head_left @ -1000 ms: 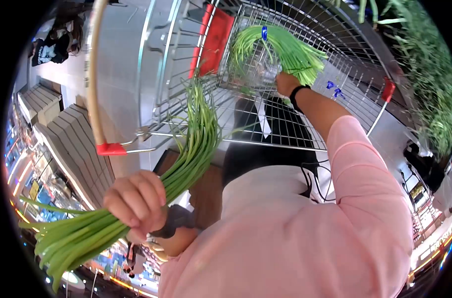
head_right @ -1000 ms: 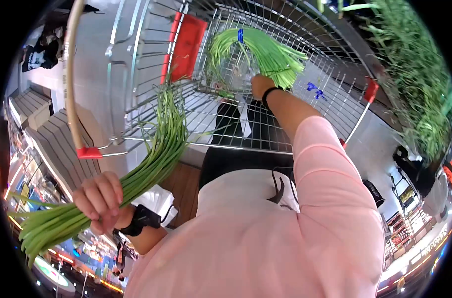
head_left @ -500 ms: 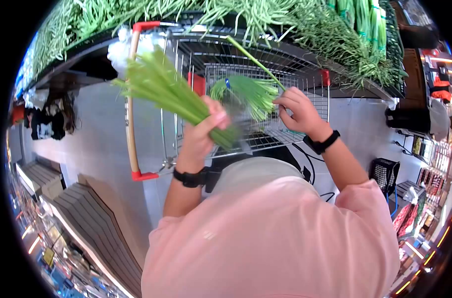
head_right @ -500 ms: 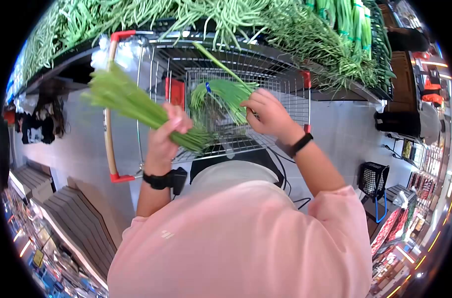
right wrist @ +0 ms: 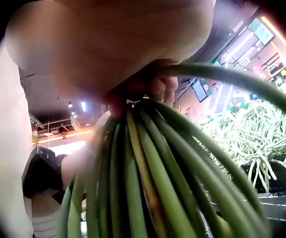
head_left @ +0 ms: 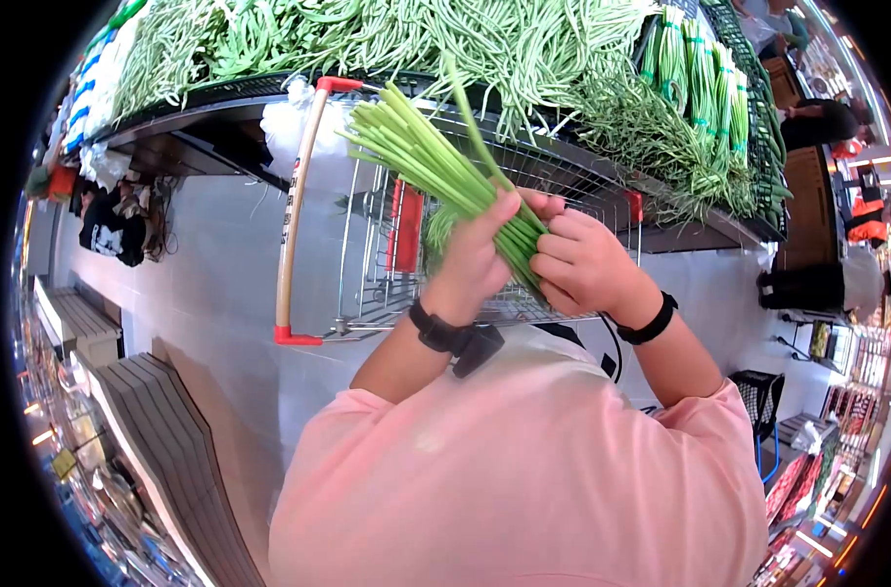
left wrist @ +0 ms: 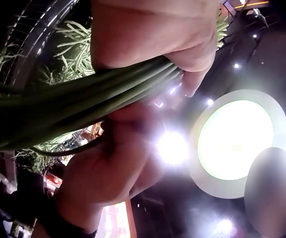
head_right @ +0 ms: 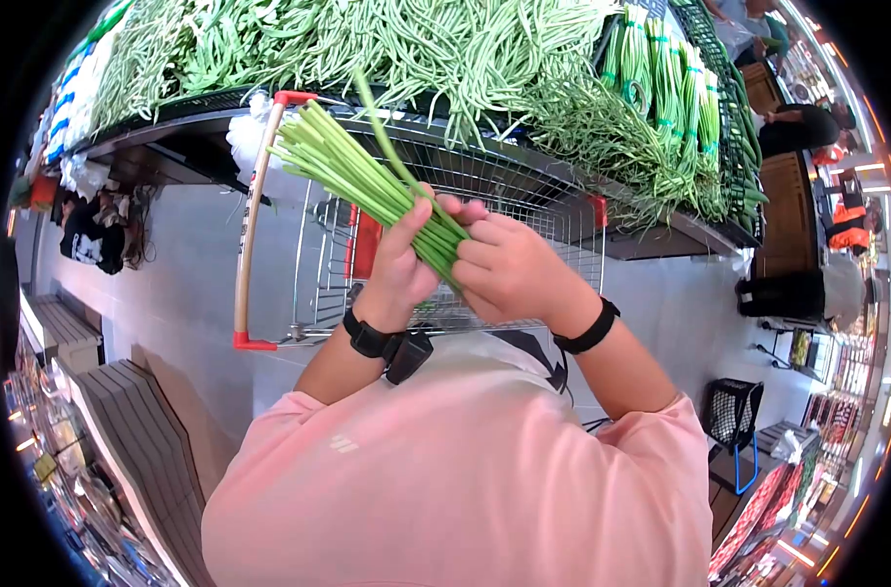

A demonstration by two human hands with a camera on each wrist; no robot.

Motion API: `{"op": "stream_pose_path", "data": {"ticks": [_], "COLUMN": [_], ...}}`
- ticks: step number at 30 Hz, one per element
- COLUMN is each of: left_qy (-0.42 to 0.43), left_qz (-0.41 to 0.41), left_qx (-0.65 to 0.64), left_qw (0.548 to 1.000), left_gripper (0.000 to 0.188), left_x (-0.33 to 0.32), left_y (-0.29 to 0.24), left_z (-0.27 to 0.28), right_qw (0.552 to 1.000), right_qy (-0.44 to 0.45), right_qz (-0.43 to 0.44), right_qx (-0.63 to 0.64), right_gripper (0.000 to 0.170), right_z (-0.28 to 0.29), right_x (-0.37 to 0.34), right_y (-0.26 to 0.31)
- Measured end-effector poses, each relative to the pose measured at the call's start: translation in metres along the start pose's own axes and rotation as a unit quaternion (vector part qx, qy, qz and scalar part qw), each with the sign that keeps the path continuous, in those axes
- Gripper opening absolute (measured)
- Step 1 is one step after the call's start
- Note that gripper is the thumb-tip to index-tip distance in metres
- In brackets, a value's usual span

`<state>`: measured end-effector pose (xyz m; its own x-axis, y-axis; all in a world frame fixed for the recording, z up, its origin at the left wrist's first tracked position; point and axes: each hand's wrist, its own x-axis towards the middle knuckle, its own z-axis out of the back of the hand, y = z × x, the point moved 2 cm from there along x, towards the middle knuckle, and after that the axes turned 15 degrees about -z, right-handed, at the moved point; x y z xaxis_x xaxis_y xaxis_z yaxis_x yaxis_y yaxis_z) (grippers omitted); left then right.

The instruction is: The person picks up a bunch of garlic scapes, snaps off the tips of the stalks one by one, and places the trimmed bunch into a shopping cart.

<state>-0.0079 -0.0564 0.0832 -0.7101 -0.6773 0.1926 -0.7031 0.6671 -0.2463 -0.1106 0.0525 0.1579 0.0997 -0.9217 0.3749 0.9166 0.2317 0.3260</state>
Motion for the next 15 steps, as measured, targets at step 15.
{"op": "stream_pose_path", "data": {"ticks": [15], "left_qy": [0.014], "left_qz": [-0.052], "left_qx": [0.03], "left_qw": [0.998], "left_gripper": [0.011], "left_x": [-0.007], "left_y": [0.108], "left_z": [-0.054], "right_qw": [0.987], "right_qy": [-0.081], "right_qz": [-0.057], "right_qx": [0.125], "right_gripper": [0.046], "right_z": [0.084], "right_x": [-0.127], "right_y": [-0.104]}}
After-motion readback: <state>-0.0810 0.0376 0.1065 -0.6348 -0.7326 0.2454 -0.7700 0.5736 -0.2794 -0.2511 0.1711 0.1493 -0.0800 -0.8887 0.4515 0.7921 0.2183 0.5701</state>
